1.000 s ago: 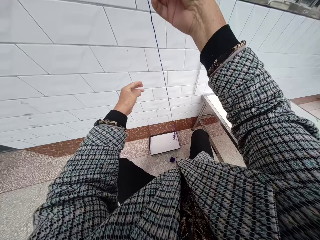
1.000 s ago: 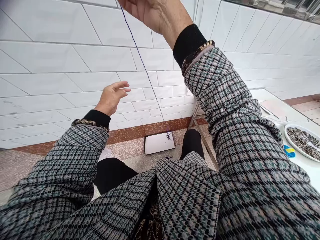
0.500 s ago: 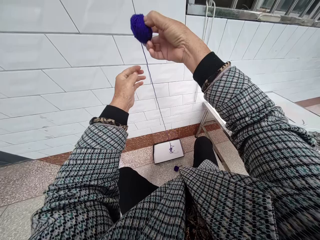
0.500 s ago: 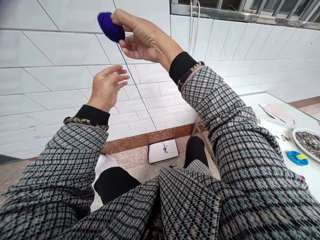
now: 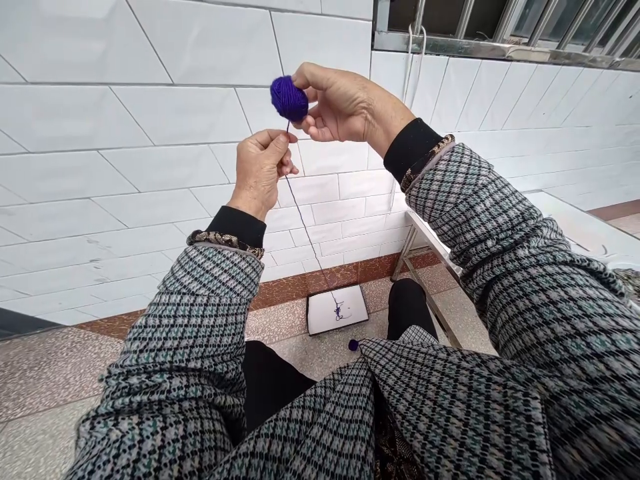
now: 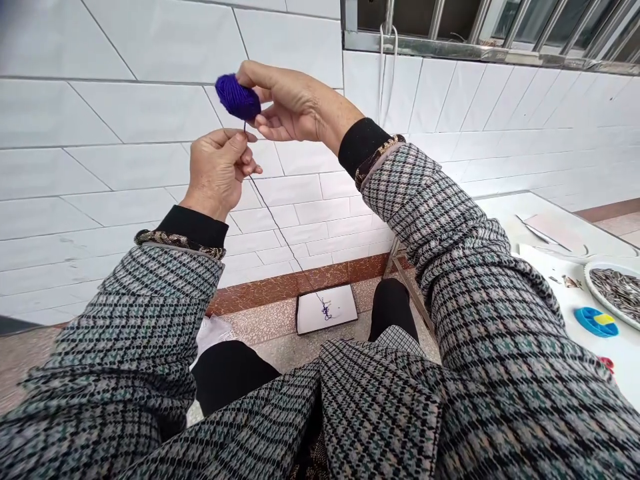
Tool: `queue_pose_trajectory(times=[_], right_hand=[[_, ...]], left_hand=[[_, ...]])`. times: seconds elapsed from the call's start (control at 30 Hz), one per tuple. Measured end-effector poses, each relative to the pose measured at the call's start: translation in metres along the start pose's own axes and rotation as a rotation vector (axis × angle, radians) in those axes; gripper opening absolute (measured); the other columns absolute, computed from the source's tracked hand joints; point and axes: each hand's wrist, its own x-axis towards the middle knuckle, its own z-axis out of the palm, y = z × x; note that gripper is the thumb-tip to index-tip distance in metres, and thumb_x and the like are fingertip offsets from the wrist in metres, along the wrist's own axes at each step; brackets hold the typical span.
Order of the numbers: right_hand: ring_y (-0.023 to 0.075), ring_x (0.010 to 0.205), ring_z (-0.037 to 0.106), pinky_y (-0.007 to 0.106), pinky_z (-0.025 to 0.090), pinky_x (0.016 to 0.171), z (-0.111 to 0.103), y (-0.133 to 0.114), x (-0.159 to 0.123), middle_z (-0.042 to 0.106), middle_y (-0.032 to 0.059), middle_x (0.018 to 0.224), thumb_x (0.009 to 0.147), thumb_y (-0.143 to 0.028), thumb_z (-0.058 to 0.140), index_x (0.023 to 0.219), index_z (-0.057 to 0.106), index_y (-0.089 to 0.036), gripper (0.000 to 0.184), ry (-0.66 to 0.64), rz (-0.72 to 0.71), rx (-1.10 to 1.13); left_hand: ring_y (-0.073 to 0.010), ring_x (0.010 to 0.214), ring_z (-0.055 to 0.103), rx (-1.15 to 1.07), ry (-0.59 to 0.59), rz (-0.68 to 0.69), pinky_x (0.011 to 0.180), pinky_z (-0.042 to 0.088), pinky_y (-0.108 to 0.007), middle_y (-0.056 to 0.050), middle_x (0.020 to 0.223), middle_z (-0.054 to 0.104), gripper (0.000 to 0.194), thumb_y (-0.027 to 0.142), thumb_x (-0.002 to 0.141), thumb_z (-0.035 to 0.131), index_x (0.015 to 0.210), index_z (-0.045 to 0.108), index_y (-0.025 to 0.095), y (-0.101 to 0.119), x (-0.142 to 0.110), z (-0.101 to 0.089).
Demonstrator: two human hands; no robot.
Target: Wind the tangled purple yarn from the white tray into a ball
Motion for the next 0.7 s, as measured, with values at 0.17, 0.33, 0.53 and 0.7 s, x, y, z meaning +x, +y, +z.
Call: queue_pose_trajectory(times=[0.17, 0.33, 0.53, 0.7], right_hand=[[0.0007, 0.047, 0.050, 0.008, 0.050, 0.044, -0.003, -0.001, -0.002, 0.059, -0.0017, 0.073, 0.113, -0.031, 0.051, 0.088, 0.051, -0.013, 0.031, 0.012, 0.089, -0.142], [0.0011, 0.046, 0.049, 0.007, 0.047, 0.040, -0.004, 0.002, -0.002, 0.060, -0.0024, 0.071, 0.105, -0.023, 0.056, 0.089, 0.051, -0.013, 0.020, -0.026, 0.063, -0.082], [0.0033, 0.052, 0.054, 0.008, 0.050, 0.042, -0.007, 0.005, 0.002, 0.061, -0.0019, 0.075, 0.103, -0.021, 0.055, 0.093, 0.050, -0.013, 0.014, -0.095, 0.060, -0.037], [0.0027, 0.058, 0.054, 0.007, 0.054, 0.050, -0.007, 0.004, 0.006, 0.059, -0.0014, 0.078, 0.116, -0.027, 0.047, 0.095, 0.049, -0.013, 0.025, -0.133, 0.017, 0.017]], left_hand=[[-0.0216, 0.102, 0.074, -0.012, 0.097, 0.058, 0.100, 0.064, -0.048, -0.002, 0.090, 0.069, 0.034, 0.054, 0.106, 0.073, 0.102, 0.066, 0.021, -0.012, 0.007, -0.012], [-0.0237, 0.126, 0.071, 0.059, 0.076, 0.020, 0.113, 0.059, -0.051, -0.003, 0.110, 0.076, 0.027, 0.044, 0.112, 0.071, 0.111, 0.062, 0.019, -0.014, 0.008, -0.019], [-0.0247, 0.119, 0.076, -0.069, 0.062, -0.031, 0.112, 0.063, -0.053, -0.003, 0.106, 0.077, 0.027, 0.042, 0.105, 0.079, 0.107, 0.064, 0.020, -0.010, 0.003, -0.016], [-0.0280, 0.113, 0.078, -0.183, -0.086, -0.084, 0.116, 0.059, -0.058, -0.006, 0.098, 0.074, 0.025, 0.039, 0.102, 0.081, 0.103, 0.067, 0.018, -0.008, -0.005, -0.009]])
